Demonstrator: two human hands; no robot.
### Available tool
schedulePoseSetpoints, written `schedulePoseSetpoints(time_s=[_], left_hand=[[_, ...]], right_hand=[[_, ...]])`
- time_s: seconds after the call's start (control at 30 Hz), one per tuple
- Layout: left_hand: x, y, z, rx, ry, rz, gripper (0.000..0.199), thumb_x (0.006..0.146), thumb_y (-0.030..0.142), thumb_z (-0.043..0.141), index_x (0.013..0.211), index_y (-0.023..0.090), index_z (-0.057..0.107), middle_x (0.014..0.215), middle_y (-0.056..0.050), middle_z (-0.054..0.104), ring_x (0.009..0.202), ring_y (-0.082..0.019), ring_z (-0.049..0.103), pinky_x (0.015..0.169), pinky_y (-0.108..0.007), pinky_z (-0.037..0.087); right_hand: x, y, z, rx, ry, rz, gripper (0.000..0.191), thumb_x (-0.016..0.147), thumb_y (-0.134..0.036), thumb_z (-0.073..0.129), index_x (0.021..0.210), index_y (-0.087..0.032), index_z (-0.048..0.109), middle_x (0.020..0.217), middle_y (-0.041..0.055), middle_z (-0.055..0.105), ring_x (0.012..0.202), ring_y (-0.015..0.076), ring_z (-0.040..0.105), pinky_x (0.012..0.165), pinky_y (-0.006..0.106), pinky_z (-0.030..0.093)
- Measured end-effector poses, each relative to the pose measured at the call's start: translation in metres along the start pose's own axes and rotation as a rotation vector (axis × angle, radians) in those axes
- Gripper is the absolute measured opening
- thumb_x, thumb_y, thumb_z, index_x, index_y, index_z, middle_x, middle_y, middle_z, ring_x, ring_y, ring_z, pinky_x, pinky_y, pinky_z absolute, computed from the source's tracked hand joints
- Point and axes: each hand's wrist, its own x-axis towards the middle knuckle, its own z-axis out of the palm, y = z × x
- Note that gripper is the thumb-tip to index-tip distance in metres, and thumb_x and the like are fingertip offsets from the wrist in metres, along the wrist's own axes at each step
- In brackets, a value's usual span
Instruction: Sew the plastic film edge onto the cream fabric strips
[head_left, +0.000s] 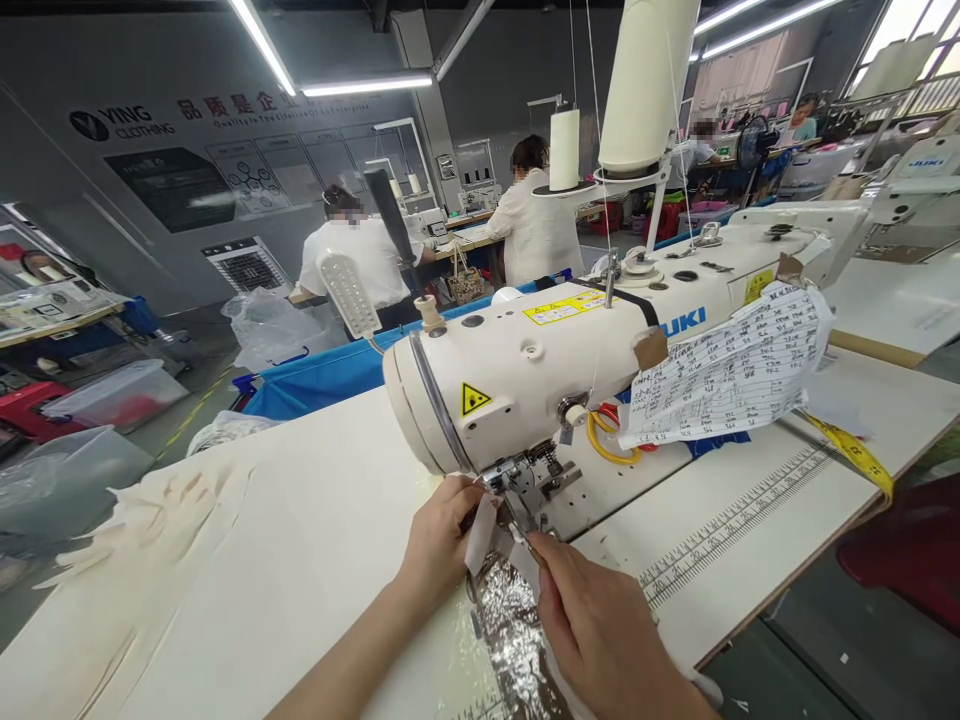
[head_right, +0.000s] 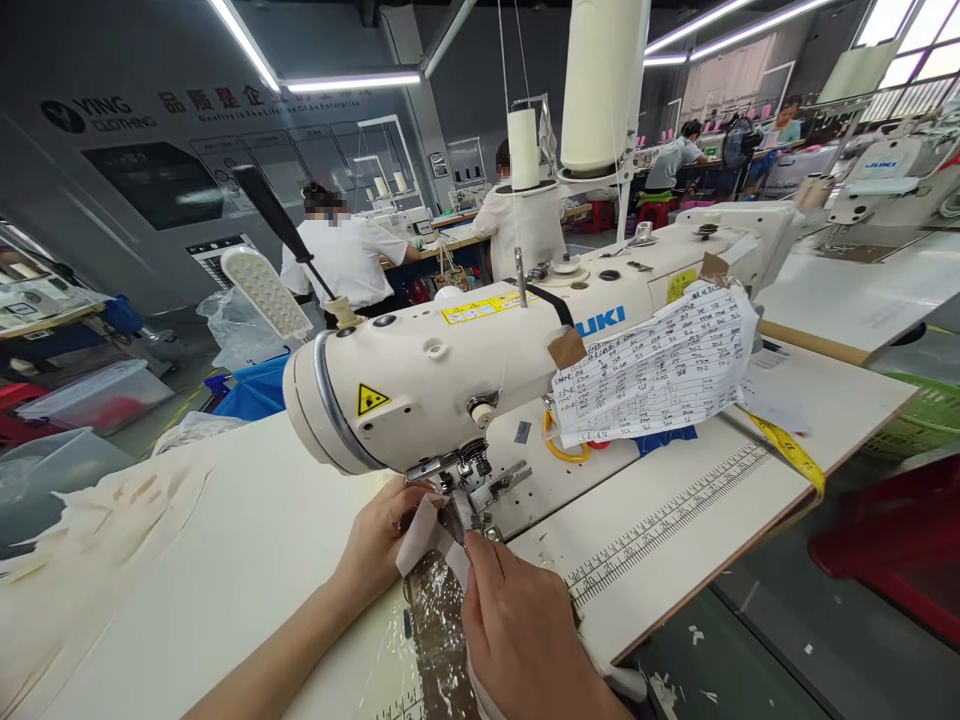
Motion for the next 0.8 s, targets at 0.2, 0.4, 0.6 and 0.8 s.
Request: schedulePoseSetpoints(time_s=[0.2,0.4,0.6,0.8], left_hand=[[-0.003,-0.004,0.002,-0.001,-0.007,0.030,0.019,0.095,0.028,0.046,0.088,0.020,0.061,0.090,-0.006,0.065,0.080,-0.016,0.063,0.070,-0.027,0.053],[-0.001,-0.004,0.001,0.015,-0.040,0.028,0.014,0.093,0.026,0.046,0.092,0.021,0.059,0.090,-0.005,0.064,0.081,-0.018,0.062,0.067,-0.028,0.051],[0.001,-0.005,0.001,0.031,-0.074,0.002,0.014,0.088,0.020,0.045,0.091,0.020,0.060,0.087,-0.005,0.063,0.080,-0.020,0.062,0.065,-0.030,0.050],[0.002,-0.012,0.001,-0.066,-0.067,-0.019,0.014,0.090,0.020,0.046,0.086,0.020,0.060,0.085,-0.004,0.065,0.078,-0.017,0.062,0.066,-0.028,0.051]], right_hand=[[0.003,-0.001,0.001,-0.029,-0.033,0.002,0.037,0.095,-0.015,0.034,0.126,-0.010,0.055,0.096,0.0112,0.074,0.070,0.0236,0.073,0.053,0.034,0.056],[0.003,-0.001,0.002,-0.078,-0.062,0.004,0.038,0.094,-0.012,0.036,0.127,-0.010,0.054,0.100,0.0137,0.074,0.072,0.0239,0.074,0.054,0.032,0.057],[0.003,-0.001,0.004,-0.106,-0.070,-0.024,0.041,0.092,-0.010,0.039,0.130,-0.008,0.053,0.102,0.0134,0.074,0.075,0.0255,0.073,0.055,0.035,0.057],[0.000,0.000,0.006,-0.079,-0.027,-0.005,0.039,0.093,-0.011,0.038,0.127,-0.007,0.055,0.099,0.0124,0.074,0.073,0.0242,0.073,0.053,0.034,0.056]])
